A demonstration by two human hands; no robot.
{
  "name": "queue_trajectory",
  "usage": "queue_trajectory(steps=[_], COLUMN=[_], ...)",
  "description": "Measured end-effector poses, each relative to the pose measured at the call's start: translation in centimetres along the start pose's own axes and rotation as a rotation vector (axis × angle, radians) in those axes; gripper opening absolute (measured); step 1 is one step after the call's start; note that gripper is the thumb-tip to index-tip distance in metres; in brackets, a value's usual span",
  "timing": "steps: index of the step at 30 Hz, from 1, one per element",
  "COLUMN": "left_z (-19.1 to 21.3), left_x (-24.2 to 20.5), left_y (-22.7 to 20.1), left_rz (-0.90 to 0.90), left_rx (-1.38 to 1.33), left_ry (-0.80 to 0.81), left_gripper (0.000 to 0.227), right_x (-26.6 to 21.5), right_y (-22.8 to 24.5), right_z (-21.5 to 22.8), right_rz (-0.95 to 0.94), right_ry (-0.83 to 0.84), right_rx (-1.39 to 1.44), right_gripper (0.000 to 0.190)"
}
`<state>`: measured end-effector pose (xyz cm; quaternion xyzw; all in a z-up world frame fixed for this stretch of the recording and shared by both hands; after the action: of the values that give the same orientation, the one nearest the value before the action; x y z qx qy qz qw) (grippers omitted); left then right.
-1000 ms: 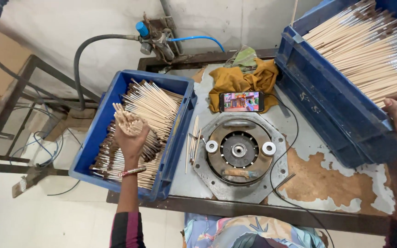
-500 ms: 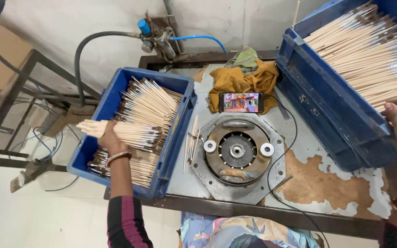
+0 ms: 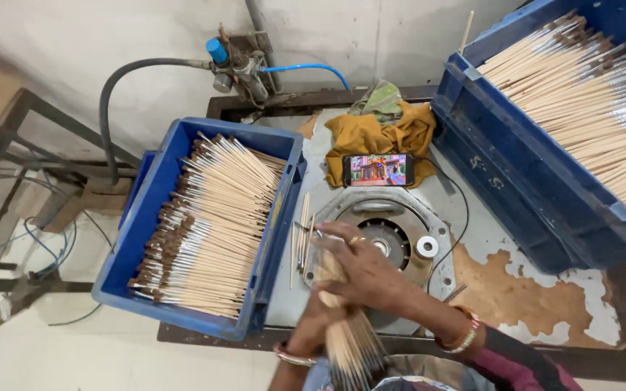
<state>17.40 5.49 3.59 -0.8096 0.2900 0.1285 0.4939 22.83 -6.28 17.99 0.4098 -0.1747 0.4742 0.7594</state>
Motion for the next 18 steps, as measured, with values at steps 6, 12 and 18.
queue_trajectory(steps=[6,12,18], left_z=[9.0,3.5,3.9], left_x=[4.8,1.0,2.0], left_y=[14.1,7.1,8.5], left_rz=[0.214,0.235,0.007], left_rx=[-0.249,-0.234,0.072], left_ry=[0.166,0.066,0.076], left_gripper=[0.058,0.063,0.054], right_x=[-3.8,-2.2,-5.7], right_y=[-1.9,-0.8,-2.1], right_z=[-6.4,-4.0,-5.8], right_rz=[-0.251,0.022,-0.174], right_ry=[0.524,0.088,0.262], right_rx=[0.602,0.111,0.538], right_gripper=[0.025,0.030,0.020])
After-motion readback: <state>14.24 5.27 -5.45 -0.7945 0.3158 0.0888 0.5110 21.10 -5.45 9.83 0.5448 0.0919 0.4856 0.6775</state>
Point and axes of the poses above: each hand's wrist, its own x-axis towards the middle knuckle, its own z-axis out of the back of the hand, y = z × x, the point moved 5 cm from there along x, towards the middle knuckle, and after that the axes turned 15 degrees about z, right-handed, at the moved point
